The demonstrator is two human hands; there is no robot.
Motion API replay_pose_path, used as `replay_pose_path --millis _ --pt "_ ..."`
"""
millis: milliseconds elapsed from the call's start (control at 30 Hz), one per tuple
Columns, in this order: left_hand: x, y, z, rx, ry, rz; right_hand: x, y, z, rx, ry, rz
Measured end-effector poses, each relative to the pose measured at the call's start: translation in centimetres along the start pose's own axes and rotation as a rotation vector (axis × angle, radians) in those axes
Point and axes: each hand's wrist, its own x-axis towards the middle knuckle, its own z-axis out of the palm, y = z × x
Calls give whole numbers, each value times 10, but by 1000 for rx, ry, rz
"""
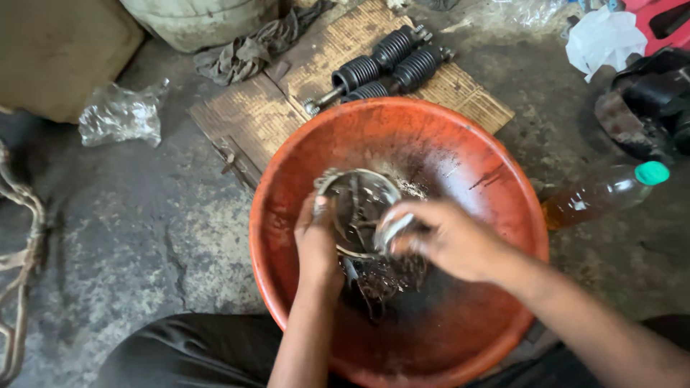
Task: The person scrubs a metal carburetor with a brush and a cloth inside a red basin filled with liquid. They rotate the part to clean different sides and then pour a liquid from a plastic bottle onto the component.
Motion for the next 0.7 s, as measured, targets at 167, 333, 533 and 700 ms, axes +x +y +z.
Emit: replay_pose_path --millis 167,333,533,700 --pt "-13 -22 19 32 -56 -290 -25 -38 -28 -179 356 -292" --pt "-20 -27 27 129 -123 -365 -47 -46 -40 -15 515 -513" --pt "-25 -21 28 100 -177 -368 -24 -46 -34 62 587 -364" --pt "-23 -22 26 83 -145 -278 15 42 -55 428 686 -11"
